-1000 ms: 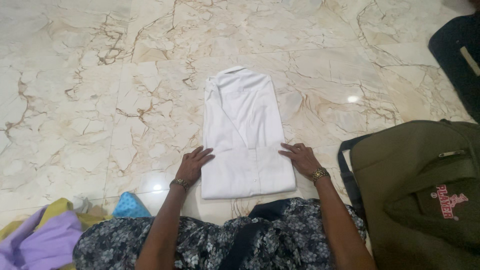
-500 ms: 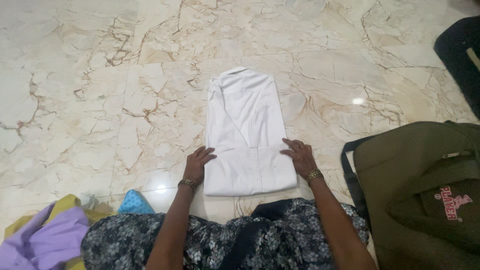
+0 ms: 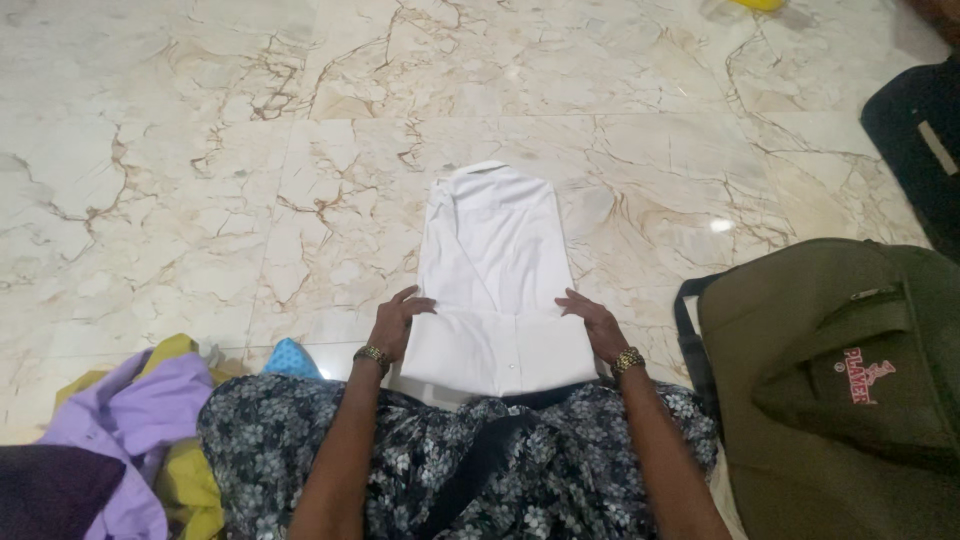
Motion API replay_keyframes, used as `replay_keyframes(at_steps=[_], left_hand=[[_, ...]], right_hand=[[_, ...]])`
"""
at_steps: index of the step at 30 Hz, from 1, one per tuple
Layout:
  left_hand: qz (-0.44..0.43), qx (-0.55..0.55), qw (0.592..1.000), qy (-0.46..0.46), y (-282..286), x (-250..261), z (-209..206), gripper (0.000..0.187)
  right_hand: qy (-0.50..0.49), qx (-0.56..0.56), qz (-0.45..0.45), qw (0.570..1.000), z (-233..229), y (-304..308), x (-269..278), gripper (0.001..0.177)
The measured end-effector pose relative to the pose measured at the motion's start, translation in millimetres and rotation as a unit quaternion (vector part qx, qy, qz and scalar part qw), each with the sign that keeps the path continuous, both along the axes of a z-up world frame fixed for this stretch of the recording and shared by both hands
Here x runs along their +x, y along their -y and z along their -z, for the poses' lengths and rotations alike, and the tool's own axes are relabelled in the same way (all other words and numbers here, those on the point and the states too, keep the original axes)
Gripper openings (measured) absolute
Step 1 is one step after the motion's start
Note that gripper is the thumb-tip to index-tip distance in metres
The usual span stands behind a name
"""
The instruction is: The person folds a white collared shirt by smoothing it, folding the sleeves inward, and folding the bottom half upward while sitting on a patterned floor near other laundry items.
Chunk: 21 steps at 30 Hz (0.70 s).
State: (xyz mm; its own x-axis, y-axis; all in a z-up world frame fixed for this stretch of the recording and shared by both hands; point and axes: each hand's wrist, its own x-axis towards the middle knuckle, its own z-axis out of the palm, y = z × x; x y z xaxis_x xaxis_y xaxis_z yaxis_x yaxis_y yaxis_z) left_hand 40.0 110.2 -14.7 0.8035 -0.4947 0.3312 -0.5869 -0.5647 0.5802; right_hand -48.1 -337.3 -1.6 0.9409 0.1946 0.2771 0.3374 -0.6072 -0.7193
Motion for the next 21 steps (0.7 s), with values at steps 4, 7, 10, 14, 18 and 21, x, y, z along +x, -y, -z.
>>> replay_keyframes(at_steps=[4,7,10,14,18,21], left_hand=[[-0.049,-0.159,0.973,-0.162,-0.2,6.2,25.2,0.026],[-0.129,-0.071,0.967,-0.206,11.5,13.4,50.6,0.039],[-0.191,-0.010,0.967,-0.170,26.8,16.1,63.4,0.050],[-0.230,-0.069,0.916,-0.321,26.0,8.3,68.6,0.057],[-0.197,0.036,0.927,-0.317,25.8,16.7,66.1,0.069],[-0.183,0.063,0.943,-0.272,24.2,12.7,68.1,0.059]], right_hand=[[-0.081,0.194,0.111,0.971,19.8,4.1,-1.0,0.018],[-0.103,0.211,0.219,0.947,35.5,4.9,-1.7,0.024],[-0.183,0.185,0.281,0.924,42.3,-0.6,2.5,0.032],[-0.279,0.211,0.317,0.882,45.2,-0.3,-3.2,0.047],[-0.255,0.032,0.266,0.929,43.8,0.8,2.1,0.048],[-0.198,0.014,0.248,0.948,46.0,0.5,-1.0,0.040]])
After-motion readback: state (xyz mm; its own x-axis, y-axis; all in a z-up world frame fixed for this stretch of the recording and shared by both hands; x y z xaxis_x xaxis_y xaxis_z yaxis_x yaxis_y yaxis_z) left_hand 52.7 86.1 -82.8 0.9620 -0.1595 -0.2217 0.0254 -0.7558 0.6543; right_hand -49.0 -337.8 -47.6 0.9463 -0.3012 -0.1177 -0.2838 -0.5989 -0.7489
